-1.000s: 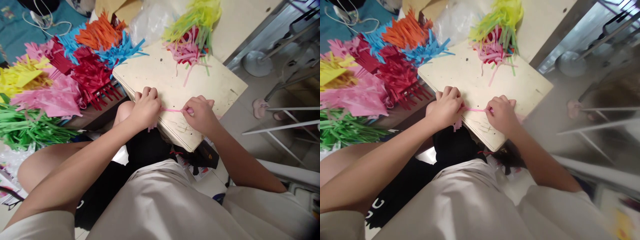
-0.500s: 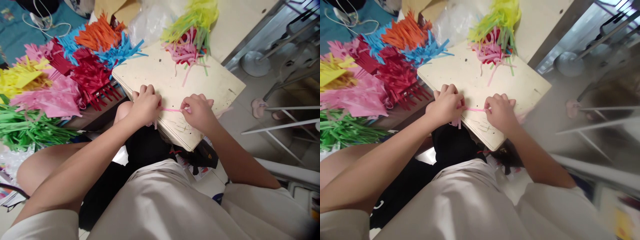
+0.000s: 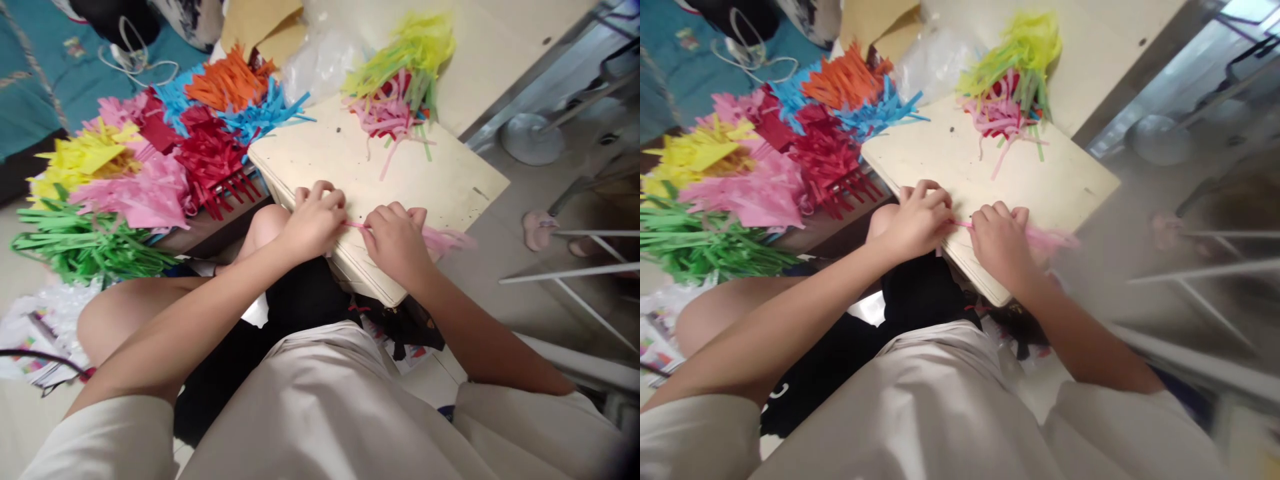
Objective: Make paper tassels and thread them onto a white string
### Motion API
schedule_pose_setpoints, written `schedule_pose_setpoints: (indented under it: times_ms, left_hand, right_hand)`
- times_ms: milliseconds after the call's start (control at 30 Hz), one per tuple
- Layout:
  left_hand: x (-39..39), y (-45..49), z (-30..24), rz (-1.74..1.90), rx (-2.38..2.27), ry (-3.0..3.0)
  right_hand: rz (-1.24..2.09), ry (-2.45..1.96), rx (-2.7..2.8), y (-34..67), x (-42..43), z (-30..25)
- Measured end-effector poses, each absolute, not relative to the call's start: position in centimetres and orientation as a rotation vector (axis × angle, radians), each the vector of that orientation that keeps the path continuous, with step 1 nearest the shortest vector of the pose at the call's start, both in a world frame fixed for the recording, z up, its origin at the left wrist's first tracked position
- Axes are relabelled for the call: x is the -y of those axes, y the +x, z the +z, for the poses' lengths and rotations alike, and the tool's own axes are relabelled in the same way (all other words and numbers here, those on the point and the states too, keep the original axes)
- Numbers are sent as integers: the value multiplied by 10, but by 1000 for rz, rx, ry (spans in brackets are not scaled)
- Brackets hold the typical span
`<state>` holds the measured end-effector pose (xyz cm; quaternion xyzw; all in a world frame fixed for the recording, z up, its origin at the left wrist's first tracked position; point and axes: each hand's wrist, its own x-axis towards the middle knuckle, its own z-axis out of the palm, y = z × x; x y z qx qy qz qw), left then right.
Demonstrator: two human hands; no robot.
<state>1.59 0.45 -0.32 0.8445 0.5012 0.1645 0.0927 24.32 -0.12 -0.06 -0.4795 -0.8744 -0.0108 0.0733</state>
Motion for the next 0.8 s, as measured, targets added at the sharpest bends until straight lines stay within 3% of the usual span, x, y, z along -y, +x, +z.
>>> schedule_pose_setpoints:
  times_ms: [267, 433, 800]
  left_hand:
    - [-10, 31, -10, 421, -1273, 2780]
    - [9, 26, -1, 466, -1232, 2834]
    - [78, -53, 27, 340, -1412, 2187]
  right_hand:
    - [-69, -1227, 2780, 262, -22, -20]
    - [149, -1063, 2800, 274, -26, -13]
    - [356, -442, 3073, 179, -17, 39]
